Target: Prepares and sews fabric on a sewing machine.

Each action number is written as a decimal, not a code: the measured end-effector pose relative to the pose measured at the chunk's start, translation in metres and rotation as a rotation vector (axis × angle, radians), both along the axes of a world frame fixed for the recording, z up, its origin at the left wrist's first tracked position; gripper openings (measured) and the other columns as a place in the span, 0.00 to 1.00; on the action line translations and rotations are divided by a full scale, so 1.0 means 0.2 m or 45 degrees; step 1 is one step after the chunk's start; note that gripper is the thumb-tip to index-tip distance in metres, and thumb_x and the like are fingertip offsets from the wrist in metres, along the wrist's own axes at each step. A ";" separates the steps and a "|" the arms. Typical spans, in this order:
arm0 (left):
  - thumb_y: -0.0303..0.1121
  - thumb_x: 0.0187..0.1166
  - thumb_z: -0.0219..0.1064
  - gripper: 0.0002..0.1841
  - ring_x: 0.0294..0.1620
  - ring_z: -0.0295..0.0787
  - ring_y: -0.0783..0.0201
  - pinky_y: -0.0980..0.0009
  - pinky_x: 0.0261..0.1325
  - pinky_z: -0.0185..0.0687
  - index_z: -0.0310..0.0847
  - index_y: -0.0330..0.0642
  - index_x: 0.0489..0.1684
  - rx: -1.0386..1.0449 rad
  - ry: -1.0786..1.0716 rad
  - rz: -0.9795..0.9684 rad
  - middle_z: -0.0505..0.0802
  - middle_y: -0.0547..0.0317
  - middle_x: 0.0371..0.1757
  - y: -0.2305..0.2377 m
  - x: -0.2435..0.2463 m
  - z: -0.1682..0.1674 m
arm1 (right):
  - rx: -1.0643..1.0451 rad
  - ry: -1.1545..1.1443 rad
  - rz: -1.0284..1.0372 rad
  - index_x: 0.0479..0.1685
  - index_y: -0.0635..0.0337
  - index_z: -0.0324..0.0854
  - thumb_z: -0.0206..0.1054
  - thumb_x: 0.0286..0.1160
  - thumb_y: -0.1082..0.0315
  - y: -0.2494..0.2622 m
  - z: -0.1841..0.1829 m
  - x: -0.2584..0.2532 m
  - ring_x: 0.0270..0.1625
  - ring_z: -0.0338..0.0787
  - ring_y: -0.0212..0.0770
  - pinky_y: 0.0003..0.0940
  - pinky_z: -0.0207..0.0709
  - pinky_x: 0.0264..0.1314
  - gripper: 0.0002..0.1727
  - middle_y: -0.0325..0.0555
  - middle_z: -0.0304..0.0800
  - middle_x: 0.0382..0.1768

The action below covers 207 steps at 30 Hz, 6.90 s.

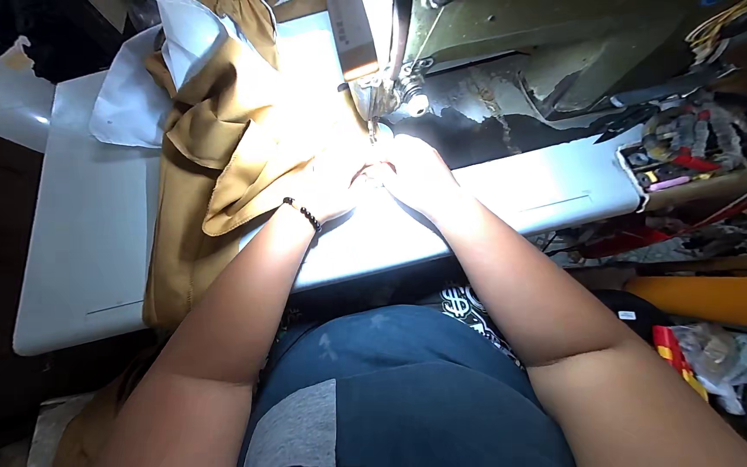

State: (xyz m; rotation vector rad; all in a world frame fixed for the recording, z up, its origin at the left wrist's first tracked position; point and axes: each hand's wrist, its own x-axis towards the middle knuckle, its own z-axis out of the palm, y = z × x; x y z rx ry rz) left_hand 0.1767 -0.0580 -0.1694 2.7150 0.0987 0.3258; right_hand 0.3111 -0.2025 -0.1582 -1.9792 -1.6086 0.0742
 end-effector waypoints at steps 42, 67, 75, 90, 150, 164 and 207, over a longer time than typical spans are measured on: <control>0.26 0.76 0.60 0.15 0.61 0.90 0.46 0.45 0.64 0.80 0.91 0.39 0.53 0.161 0.068 0.130 0.93 0.43 0.57 -0.07 -0.16 0.44 | -0.036 1.471 -0.119 0.56 0.65 0.84 0.60 0.89 0.67 -0.36 0.03 -0.26 0.26 0.89 0.29 0.25 0.88 0.30 0.12 0.41 0.92 0.39; 0.41 0.77 0.57 0.21 0.73 0.81 0.50 0.49 0.77 0.68 0.93 0.46 0.58 0.061 -0.230 -0.066 0.91 0.51 0.65 -0.16 -0.10 -0.03 | -0.157 0.259 -0.362 0.36 0.65 0.80 0.69 0.71 0.68 -0.19 0.07 -0.21 0.37 0.89 0.55 0.55 0.79 0.39 0.07 0.55 0.85 0.29; 0.41 0.77 0.66 0.11 0.52 0.90 0.42 0.41 0.60 0.79 0.91 0.45 0.39 0.611 -0.285 0.053 0.94 0.47 0.41 -0.25 0.03 0.04 | -0.130 0.129 -0.491 0.36 0.63 0.81 0.65 0.68 0.73 -0.18 0.14 -0.21 0.38 0.92 0.56 0.54 0.81 0.38 0.03 0.55 0.87 0.27; 0.35 0.76 0.61 0.21 0.75 0.85 0.53 0.52 0.76 0.76 0.86 0.38 0.66 0.011 -0.091 -0.048 0.89 0.50 0.72 -0.27 -0.21 -0.04 | 0.127 0.173 -0.206 0.38 0.63 0.91 0.65 0.68 0.74 -0.22 -0.02 -0.19 0.40 0.92 0.49 0.49 0.84 0.43 0.09 0.52 0.92 0.34; 0.24 0.81 0.57 0.14 0.52 0.89 0.33 0.38 0.54 0.82 0.89 0.31 0.53 0.493 0.033 0.689 0.90 0.31 0.52 0.03 -0.71 0.30 | -0.197 1.259 -0.309 0.64 0.57 0.68 0.48 0.96 0.59 -0.02 0.20 -0.01 0.24 0.84 0.36 0.27 0.73 0.22 0.13 0.51 0.88 0.43; 0.25 0.80 0.55 0.17 0.55 0.94 0.61 0.60 0.62 0.87 0.84 0.37 0.62 -0.131 -0.102 0.147 0.95 0.50 0.54 -0.29 -0.23 0.46 | 0.017 1.399 -0.086 0.50 0.65 0.81 0.62 0.87 0.67 -0.39 0.00 -0.34 0.22 0.87 0.30 0.26 0.86 0.26 0.09 0.44 0.90 0.35; 0.48 0.87 0.55 0.22 0.74 0.81 0.57 0.48 0.77 0.70 0.86 0.45 0.65 -0.102 0.071 -0.005 0.88 0.55 0.70 -0.10 -0.08 -0.02 | 0.004 -0.026 0.142 0.58 0.60 0.90 0.61 0.83 0.69 -0.19 -0.06 -0.03 0.67 0.88 0.53 0.53 0.78 0.68 0.15 0.53 0.92 0.58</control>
